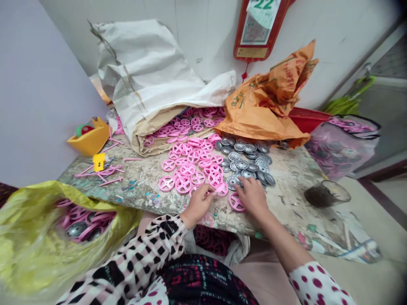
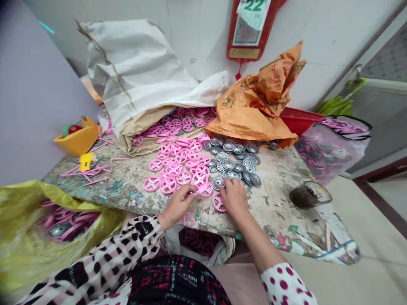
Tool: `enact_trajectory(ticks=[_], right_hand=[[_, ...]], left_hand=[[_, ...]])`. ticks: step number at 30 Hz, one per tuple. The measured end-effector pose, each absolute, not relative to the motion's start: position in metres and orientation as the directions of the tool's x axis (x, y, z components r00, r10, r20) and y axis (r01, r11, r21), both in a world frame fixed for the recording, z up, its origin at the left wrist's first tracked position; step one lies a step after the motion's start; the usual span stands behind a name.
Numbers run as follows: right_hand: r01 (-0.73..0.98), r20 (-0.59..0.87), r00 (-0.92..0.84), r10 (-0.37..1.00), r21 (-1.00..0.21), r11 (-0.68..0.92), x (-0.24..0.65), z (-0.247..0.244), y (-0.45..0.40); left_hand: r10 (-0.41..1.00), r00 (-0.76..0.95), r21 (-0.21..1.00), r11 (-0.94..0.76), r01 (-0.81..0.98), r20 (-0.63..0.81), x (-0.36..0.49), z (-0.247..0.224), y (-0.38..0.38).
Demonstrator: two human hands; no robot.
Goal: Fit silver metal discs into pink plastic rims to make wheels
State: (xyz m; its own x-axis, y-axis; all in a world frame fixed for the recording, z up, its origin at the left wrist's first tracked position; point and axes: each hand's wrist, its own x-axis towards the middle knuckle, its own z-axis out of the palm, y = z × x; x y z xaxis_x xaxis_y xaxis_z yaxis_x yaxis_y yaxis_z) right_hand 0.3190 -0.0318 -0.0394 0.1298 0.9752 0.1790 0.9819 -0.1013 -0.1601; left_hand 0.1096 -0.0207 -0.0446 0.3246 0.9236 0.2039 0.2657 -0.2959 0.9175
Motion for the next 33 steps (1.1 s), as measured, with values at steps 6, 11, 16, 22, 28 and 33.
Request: enact_trajectory(ticks=[6,11,16,22,28,33], right_hand=[[0.935,0.193,0.290,0.937,-0.266,-0.235,0.303,-0.048,-0.008],[0.495,0.178,0.493,0.851,-0.862,-0.107,0.310,-0.048,-0.015],[0.088,0.174,0.481,0.860,-0.985,0.150,0.284,-0.016,-0.043],[0.492,0.322,0.268,0.908,-0.856,0.159,0.252,-0.013,-0.077],[0.506,0.215,0.161,0.963,-0.856,0.107,0.254,-0.015,-0.086],[0.500,0.176,0.119,0.977,-0.861,0.094,0.248,-0.020,-0.094]], left_hand=[[0.963,0.208,0.914,0.235,-0.331,-0.173,0.095,-0.027,-0.008],[0.874,0.304,0.633,0.484,-0.604,-0.378,0.089,-0.014,-0.008],[0.810,0.418,0.547,0.586,-0.598,-0.411,0.104,-0.015,-0.022],[0.848,0.430,0.692,0.512,-0.509,-0.311,0.115,-0.014,-0.042],[0.875,0.386,0.802,0.444,-0.400,-0.292,0.108,-0.013,-0.055],[0.870,0.362,0.825,0.456,-0.334,-0.334,0.108,-0.020,-0.064]])
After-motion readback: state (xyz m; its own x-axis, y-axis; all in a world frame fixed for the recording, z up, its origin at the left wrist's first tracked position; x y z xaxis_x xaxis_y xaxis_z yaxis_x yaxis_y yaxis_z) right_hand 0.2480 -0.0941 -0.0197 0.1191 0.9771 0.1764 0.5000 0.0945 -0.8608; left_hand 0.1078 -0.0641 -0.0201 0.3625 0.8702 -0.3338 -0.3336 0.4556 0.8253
